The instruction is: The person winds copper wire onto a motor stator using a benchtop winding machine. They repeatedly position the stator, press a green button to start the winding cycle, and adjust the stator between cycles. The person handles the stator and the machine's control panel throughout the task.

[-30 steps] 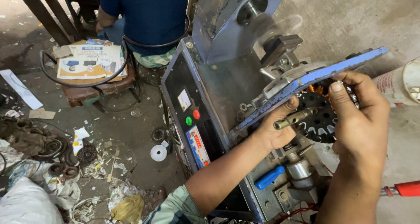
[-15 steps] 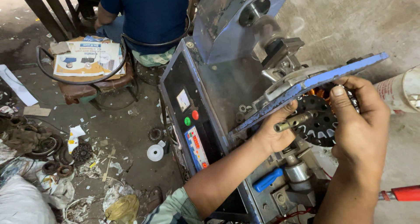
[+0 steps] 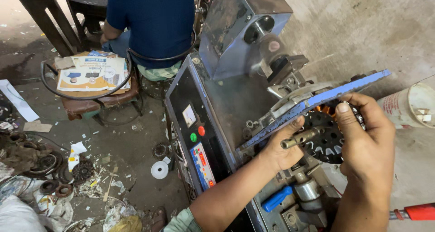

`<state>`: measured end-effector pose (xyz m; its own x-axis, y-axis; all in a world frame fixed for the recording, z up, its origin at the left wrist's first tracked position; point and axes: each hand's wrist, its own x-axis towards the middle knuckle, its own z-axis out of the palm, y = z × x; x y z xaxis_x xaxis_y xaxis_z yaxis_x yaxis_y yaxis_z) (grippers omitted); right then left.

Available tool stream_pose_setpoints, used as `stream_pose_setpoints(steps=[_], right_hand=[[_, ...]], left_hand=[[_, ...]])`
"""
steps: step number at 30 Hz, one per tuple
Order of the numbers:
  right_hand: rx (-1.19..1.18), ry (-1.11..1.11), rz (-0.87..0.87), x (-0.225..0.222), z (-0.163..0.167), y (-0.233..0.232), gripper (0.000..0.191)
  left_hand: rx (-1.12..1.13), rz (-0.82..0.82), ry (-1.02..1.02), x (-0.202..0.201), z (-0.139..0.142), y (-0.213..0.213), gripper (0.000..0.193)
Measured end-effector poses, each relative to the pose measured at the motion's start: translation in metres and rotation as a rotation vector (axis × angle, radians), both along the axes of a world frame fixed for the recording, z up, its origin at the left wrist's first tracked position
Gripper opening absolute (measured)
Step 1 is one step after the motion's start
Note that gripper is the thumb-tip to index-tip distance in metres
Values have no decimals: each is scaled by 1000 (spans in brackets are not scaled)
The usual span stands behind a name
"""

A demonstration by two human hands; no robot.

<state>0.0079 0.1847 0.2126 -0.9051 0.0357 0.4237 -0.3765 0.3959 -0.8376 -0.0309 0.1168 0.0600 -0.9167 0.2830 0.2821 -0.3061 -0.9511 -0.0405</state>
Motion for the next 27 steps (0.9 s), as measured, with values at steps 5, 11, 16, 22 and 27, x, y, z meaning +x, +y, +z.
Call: stream_pose_setpoints(steps=[5,11,16,22,27], right_hand=[[11,11,9,0,0,0,17],[20,3,-13,1,0,1,18],[-6,24,24,0,0,0,19],[-6,23,16,0,0,0,18],[2,-1,10,2,2,-1,18]], left_hand=[[13,-1,43,2,4,-2,59],[9,41,55,2,4,-1,54],[26,33,35,1,2,0,49],[31,3,38,2,4,-2,49],[28,7,-15,4,4,-3,46]])
